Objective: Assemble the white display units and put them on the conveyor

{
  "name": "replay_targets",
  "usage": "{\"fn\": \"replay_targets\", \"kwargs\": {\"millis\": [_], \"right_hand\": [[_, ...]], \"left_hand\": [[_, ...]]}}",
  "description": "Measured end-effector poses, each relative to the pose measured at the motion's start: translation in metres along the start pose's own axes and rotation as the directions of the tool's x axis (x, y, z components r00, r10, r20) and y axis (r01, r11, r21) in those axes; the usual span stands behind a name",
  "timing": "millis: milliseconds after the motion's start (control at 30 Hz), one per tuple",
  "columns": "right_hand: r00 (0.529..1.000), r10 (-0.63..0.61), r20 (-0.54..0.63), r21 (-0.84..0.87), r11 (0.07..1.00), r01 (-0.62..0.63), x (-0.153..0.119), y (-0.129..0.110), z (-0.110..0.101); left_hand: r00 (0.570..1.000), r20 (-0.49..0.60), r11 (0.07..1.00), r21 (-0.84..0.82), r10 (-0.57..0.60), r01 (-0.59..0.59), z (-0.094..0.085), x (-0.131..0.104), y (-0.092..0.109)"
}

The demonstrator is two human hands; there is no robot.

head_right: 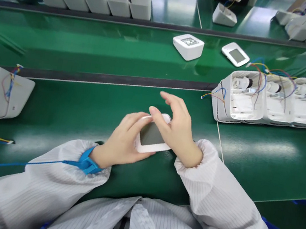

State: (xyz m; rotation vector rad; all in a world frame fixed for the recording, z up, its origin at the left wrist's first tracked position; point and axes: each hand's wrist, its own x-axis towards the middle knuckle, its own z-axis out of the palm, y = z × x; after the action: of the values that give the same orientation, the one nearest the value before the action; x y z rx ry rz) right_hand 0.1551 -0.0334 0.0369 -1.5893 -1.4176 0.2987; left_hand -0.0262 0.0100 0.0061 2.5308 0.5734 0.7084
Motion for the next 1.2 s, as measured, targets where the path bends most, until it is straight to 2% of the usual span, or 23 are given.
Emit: {"fn": "replay_targets", "kwargs": {"millis": [100, 167, 200, 267, 367, 467, 700, 1000, 1100, 1200], "right_hand": [[0.973, 0.175, 0.151, -0.003, 0.984, -0.177, 0.003, 0.007, 0.002], [0.958, 0.201, 0.204, 0.033, 0.977, -0.212, 0.003, 0.010, 0.002], [0.963, 0.172, 0.209, 0.057, 0.981, -0.188, 0.003, 0.011, 0.002], [0.976, 0.081, 0.200, 0.106, 0.989, -0.103, 0.001, 0.011, 0.001], [0.985, -0.043, 0.165, 0.155, 0.988, 0.017, -0.002, 0.011, -0.001], [0.983, -0.135, 0.125, 0.160, 0.981, 0.114, -0.004, 0.012, -0.002], [0.953, -0.265, 0.147, 0.095, 0.963, 0.253, -0.003, 0.007, -0.003], [0.968, -0.219, 0.123, -0.003, 0.975, 0.221, -0.007, -0.003, -0.002], [0.973, -0.211, 0.091, -0.044, 0.976, 0.215, -0.008, -0.007, -0.003], [0.963, -0.258, 0.072, -0.090, 0.960, 0.264, -0.008, -0.009, -0.005]], "left_hand": [[0.989, -0.122, 0.993, 0.097, 0.082, -0.071, -0.004, 0.001, -0.006], [0.979, -0.164, 0.992, 0.031, 0.125, -0.121, -0.010, 0.002, -0.008], [0.976, -0.190, 0.993, -0.040, 0.102, -0.112, -0.013, 0.002, -0.009], [0.976, -0.217, 0.981, -0.193, -0.032, -0.011, -0.018, 0.002, -0.010], [0.958, -0.175, 0.937, -0.306, -0.229, 0.168, -0.021, 0.001, -0.010], [0.944, -0.187, 0.923, -0.328, -0.273, 0.202, -0.019, 0.000, -0.011], [0.959, -0.252, 0.981, -0.169, -0.133, 0.092, -0.019, -0.002, -0.012], [0.966, -0.245, 0.997, -0.030, -0.081, 0.076, -0.022, -0.001, -0.010], [0.965, -0.261, 0.997, 0.057, -0.026, 0.042, -0.021, -0.001, -0.006], [0.956, -0.286, 0.990, 0.141, 0.066, -0.026, -0.020, -0.002, -0.001]]}}
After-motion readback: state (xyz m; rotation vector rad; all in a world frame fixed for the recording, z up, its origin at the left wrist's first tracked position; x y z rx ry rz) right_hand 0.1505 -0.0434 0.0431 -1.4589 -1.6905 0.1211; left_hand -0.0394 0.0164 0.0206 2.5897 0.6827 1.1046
